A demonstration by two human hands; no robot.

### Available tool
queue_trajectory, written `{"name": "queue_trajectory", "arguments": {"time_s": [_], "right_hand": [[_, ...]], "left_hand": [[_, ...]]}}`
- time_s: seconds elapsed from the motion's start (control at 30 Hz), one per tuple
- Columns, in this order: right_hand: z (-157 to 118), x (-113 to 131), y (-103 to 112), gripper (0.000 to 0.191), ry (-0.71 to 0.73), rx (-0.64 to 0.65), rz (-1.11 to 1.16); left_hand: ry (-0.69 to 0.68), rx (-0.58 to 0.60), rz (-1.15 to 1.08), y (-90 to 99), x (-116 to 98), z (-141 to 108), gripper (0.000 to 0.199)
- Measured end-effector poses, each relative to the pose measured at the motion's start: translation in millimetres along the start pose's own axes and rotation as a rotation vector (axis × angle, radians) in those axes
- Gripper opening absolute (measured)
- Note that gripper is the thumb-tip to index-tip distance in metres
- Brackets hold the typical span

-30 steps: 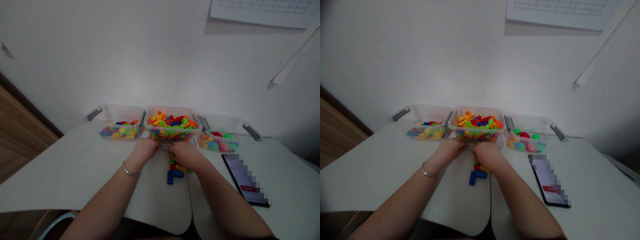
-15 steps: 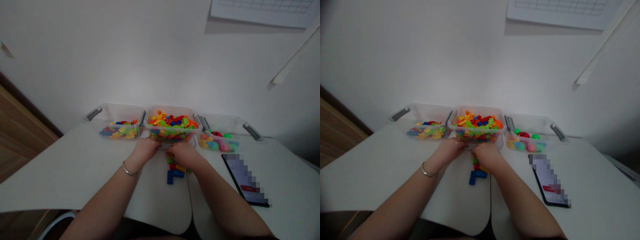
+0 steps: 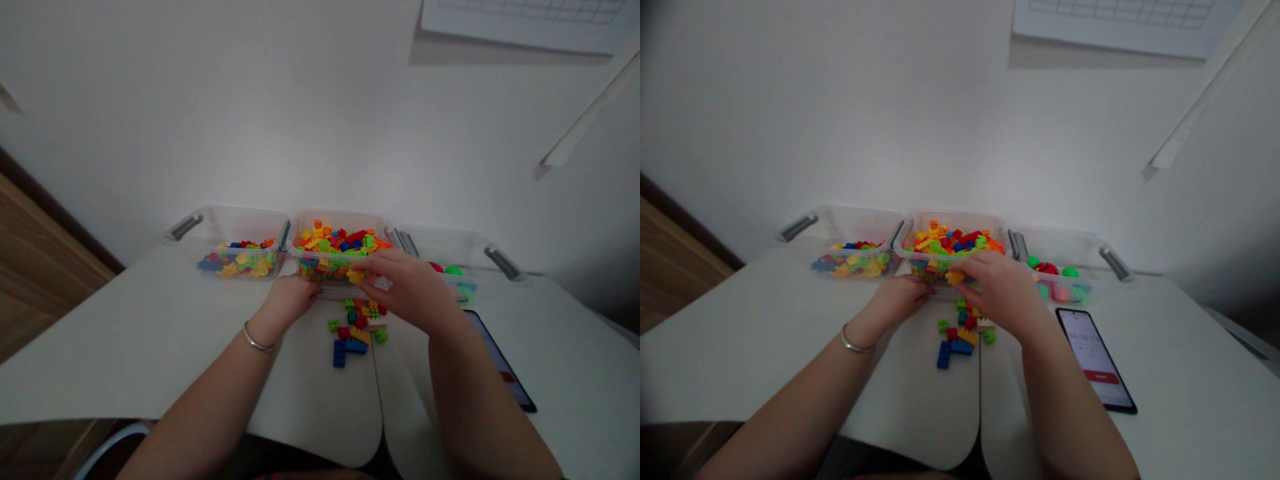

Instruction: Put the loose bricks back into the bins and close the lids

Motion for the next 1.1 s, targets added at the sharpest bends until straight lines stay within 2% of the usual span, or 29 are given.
{"name": "queue_trajectory", "arguments": {"time_s": [0.07,0.13,0.2,0.23,0.3,0.43,0.57,0.7,0.87,1.0,1.07,1.1], "right_hand": [[-0.5,-12.9,19.0,0.021,-0.049,-0.253,0.079],[-2.3,-31.4,26.0,0.022,-0.172,-0.485,0.127],[-2.8,-48.5,21.6,0.023,-0.315,-0.624,0.162],[-1.2,-53.9,16.7,0.024,-0.363,-0.648,0.176],[4.8,-58.8,6.5,0.025,-0.421,-0.638,0.181],[17.3,-57.9,-8.7,0.025,-0.495,-0.54,0.1],[23.3,-60.4,-22.9,0.032,-0.497,-0.434,0.091],[23.5,-67.4,-30.0,0.036,-0.5,-0.389,0.095],[21.8,-63.9,-22.6,0.037,-0.468,-0.398,0.065],[16.2,-48.9,-5.5,0.031,-0.355,-0.444,0.1],[12.4,-37.1,1.8,0.028,-0.274,-0.416,0.144],[11.1,-30.4,2.5,0.026,-0.237,-0.363,0.162]], "left_hand": [[-0.009,0.009,-0.004,-0.5,0.5,-0.5,0.026],[-0.012,0.015,-0.004,-0.6,0.7,-0.6,0.027],[-0.006,0.013,-0.005,-0.1,0.7,-0.4,0.027],[-0.005,0.009,-0.007,0.3,0.4,-0.1,0.027],[-0.002,0.003,-0.013,1.1,-0.4,0.4,0.027],[-0.004,-0.006,-0.038,1.5,-1.8,2.0,0.024],[-0.011,0.006,-0.028,-0.4,-2.5,3.7,0.024],[-0.021,-0.005,-0.021,-1.0,-3.4,4.9,0.023],[-0.005,-0.004,-0.043,-2.4,-2.6,5.2,0.024],[0.003,-0.01,-0.061,-3.2,-2.0,5.0,0.024],[0.014,-0.004,-0.068,-4.2,-1.3,4.5,0.024],[0.018,-0.001,-0.066,-4.5,-1.0,4.3,0.024]]}}
Point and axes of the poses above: each hand's wrist, its own z-axis towards the middle knuckle, its own y-axis out of the back of the hand, x = y × z, the point moved 7 cm from there along z, towards the middle knuckle, and after that the axes turned 10 degrees about -y, right-handed, at the moved point
